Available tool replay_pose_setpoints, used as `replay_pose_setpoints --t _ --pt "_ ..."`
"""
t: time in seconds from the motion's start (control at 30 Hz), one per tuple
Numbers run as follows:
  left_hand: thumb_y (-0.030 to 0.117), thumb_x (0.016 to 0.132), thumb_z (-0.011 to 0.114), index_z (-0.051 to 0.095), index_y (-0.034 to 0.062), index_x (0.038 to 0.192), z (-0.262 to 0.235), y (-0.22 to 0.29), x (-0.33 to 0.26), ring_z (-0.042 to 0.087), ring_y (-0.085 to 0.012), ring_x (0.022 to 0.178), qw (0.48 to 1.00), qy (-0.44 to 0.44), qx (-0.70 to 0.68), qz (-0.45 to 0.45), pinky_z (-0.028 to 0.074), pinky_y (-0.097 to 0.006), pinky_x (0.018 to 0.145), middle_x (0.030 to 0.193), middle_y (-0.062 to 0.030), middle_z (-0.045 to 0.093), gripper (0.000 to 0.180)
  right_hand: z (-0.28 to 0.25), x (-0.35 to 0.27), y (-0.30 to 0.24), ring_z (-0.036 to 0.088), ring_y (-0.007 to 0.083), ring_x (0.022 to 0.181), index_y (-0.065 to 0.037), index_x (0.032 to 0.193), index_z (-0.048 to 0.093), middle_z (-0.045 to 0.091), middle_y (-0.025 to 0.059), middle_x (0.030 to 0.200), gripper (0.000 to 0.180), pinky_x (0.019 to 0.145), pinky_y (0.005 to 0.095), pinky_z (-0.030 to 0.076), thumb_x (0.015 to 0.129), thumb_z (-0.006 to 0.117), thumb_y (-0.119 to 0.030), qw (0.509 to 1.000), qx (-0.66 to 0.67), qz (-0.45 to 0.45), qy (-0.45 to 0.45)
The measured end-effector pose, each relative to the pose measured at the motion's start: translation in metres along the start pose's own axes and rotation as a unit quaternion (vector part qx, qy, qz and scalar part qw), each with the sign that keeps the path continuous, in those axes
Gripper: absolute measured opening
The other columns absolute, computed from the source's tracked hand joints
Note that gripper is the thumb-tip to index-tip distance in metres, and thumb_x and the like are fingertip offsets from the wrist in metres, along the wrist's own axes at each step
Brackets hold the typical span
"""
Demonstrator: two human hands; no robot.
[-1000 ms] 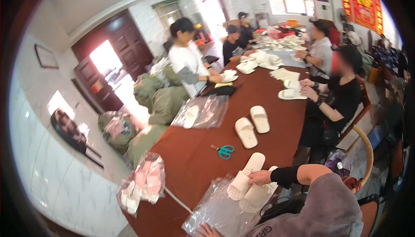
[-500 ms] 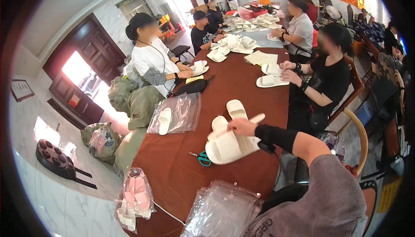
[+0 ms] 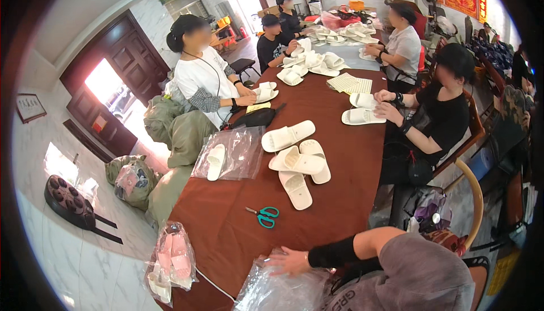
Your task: Packing slippers into plastic bags and organizing them into larger sacks.
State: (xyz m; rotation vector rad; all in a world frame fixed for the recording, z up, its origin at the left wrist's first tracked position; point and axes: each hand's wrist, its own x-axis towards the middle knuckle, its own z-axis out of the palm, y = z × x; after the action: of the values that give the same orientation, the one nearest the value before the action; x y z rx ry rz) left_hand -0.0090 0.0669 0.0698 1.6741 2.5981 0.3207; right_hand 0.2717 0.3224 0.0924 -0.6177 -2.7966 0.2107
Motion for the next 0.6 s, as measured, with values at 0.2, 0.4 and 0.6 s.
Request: replay_pose_setpoints --t 0.2,0.4,0.6 --pt "0.021 0.097 0.039 0.041 0.0011 0.139 0.008 -0.033 -0.012 0.021 -0.0428 0.138 0.997 0.029 -0.054 0.038 0.009 -0.052 0.115 0.147 -0.0233 0.031 0.047 0.055 -0.017 -0.018 0.024 0.0305 0.14 -0.028 0.148 0.023 0.024 0.0121 0.152 0.077 0.102 0.0631 0.028 0.082 0.061 -0.035 0.99 0.055 0.009 -0.128" --pt "0.025 0.087 0.06 0.027 0.0076 0.146 0.018 -0.037 0.016 0.018 -0.0361 0.142 0.998 -0.012 -0.064 0.012 0.016 -0.053 0.112 0.153 -0.0185 0.023 0.07 0.042 -0.01 -0.015 0.032 0.0314 0.135 -0.025 0.144 0.032 0.033 0.0139 0.146 0.07 0.101 0.0617 0.029 0.081 0.061 -0.025 0.997 0.003 0.051 -0.063" --pt "0.04 0.087 0.059 0.031 0.0188 0.147 -0.032 -0.013 0.008 0.013 -0.0373 0.143 0.996 -0.065 0.062 -0.026 0.01 -0.065 0.108 0.156 -0.0122 0.015 0.07 0.031 -0.005 -0.039 0.031 0.0356 0.135 -0.023 0.142 0.035 0.031 0.0168 0.147 0.063 0.103 0.0621 0.028 0.084 0.057 -0.016 0.994 0.033 0.084 -0.068"
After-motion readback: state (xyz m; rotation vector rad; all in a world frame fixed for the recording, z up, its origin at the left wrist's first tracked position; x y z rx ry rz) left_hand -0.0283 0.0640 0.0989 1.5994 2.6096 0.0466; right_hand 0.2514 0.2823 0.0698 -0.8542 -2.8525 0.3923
